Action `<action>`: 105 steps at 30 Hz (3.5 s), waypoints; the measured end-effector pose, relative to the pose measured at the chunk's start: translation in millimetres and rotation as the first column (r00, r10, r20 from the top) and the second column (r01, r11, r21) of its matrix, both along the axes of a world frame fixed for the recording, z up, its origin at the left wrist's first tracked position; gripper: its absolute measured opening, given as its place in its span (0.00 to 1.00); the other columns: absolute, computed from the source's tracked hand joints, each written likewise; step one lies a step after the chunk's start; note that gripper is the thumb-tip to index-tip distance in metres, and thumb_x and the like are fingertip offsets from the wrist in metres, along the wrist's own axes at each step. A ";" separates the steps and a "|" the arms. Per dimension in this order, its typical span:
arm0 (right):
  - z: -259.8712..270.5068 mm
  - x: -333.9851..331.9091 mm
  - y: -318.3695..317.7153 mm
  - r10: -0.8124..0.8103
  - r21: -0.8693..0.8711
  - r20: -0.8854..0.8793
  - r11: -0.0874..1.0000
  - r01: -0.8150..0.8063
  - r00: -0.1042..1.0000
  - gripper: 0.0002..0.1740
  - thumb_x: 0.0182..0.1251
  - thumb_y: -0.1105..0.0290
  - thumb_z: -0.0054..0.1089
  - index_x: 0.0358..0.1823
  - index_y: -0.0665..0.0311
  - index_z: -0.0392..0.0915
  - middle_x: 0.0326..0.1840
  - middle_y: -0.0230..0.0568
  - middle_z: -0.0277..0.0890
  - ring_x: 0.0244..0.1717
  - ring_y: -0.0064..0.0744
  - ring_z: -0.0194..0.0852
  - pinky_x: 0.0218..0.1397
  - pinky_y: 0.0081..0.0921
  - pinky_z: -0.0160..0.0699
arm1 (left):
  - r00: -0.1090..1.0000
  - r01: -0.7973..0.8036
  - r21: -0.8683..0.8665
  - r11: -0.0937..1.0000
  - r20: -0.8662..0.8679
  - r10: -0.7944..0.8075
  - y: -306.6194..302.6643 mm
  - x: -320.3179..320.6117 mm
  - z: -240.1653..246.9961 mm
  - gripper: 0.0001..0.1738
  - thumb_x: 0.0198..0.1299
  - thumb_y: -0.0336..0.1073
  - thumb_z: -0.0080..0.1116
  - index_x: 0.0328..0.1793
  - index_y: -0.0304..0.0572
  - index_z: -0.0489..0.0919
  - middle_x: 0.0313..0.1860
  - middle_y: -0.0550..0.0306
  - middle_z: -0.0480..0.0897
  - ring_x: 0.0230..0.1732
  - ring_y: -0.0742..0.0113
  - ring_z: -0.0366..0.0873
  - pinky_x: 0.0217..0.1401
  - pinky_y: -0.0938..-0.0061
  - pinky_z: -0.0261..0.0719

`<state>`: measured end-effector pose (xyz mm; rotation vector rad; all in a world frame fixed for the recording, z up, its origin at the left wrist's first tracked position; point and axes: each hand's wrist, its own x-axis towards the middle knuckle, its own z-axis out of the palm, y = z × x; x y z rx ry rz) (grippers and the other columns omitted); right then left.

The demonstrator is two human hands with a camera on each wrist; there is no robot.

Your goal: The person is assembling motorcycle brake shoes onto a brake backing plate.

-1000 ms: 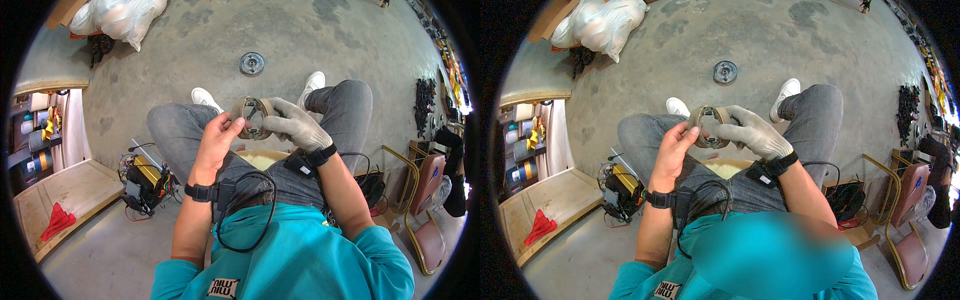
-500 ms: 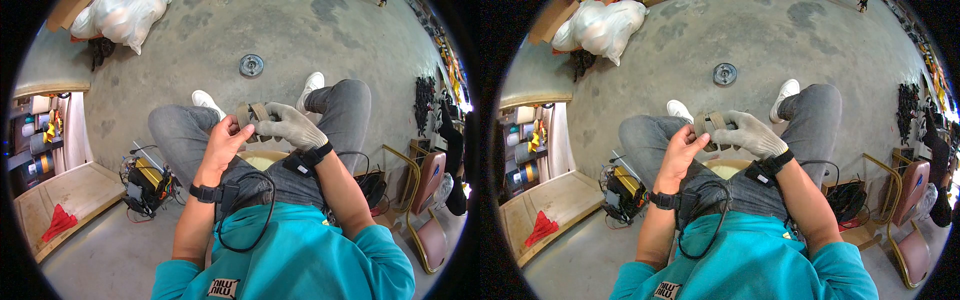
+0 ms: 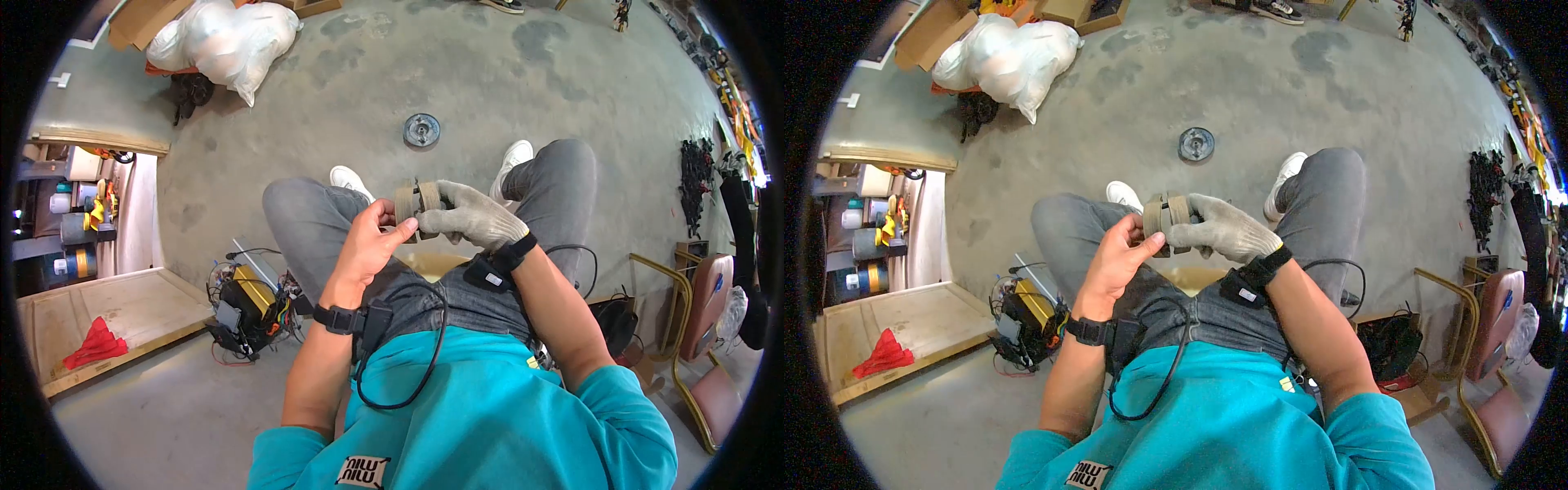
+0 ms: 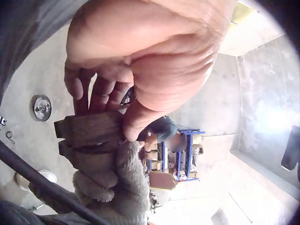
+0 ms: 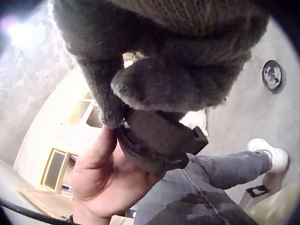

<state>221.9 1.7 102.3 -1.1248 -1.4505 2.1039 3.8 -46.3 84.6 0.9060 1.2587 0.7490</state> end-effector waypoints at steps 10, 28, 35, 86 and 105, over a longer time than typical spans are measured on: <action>3.9 3.4 -10.6 0.007 0.103 0.036 0.995 -0.011 0.999 0.33 0.58 0.48 0.70 0.57 0.65 0.79 0.39 0.30 0.80 0.34 0.20 0.72 0.33 0.22 0.71 | 1.000 0.028 0.039 0.999 -0.007 -0.028 -4.0 -1.7 14.4 0.18 0.68 0.31 0.68 0.60 0.32 0.77 0.52 0.56 0.84 0.52 0.71 0.81 0.60 0.71 0.79; 44.9 -26.1 48.0 -0.058 0.058 0.133 0.997 0.051 0.989 0.25 0.61 0.52 0.73 0.53 0.63 0.84 0.35 0.26 0.79 0.29 0.15 0.68 0.28 0.17 0.64 | 0.976 0.218 0.118 0.969 -0.027 -0.217 78.1 -25.2 8.3 0.17 0.69 0.33 0.66 0.60 0.33 0.83 0.50 0.60 0.87 0.50 0.73 0.80 0.56 0.72 0.78; 21.1 -24.7 89.4 -0.144 0.030 0.198 0.990 0.141 0.970 0.23 0.67 0.50 0.68 0.47 0.64 0.84 0.29 0.26 0.75 0.25 0.15 0.65 0.27 0.17 0.62 | 0.972 0.229 0.052 0.972 -0.056 -0.226 127.3 -35.7 1.3 0.15 0.67 0.45 0.69 0.49 0.42 0.85 0.41 0.64 0.86 0.40 0.74 0.76 0.44 0.76 0.71; -347.0 -15.5 303.2 -0.026 -0.241 0.350 0.963 0.117 0.936 0.23 0.55 0.56 0.73 0.45 0.67 0.87 0.31 0.33 0.80 0.30 0.25 0.72 0.34 0.26 0.69 | 0.816 0.314 -0.224 0.923 -0.434 -0.383 324.4 12.2 -336.6 0.21 0.67 0.41 0.66 0.59 0.34 0.82 0.53 0.39 0.87 0.56 0.41 0.84 0.60 0.57 0.79; -361.1 -19.6 283.3 -0.108 -0.163 0.493 0.963 0.214 0.863 0.32 0.55 0.48 0.70 0.50 0.70 0.83 0.34 0.40 0.83 0.35 0.32 0.82 0.43 0.29 0.80 | 0.749 0.320 -0.208 0.924 -0.542 -0.382 319.0 12.7 -359.4 0.18 0.65 0.38 0.68 0.58 0.36 0.83 0.47 0.47 0.89 0.47 0.56 0.87 0.54 0.64 0.81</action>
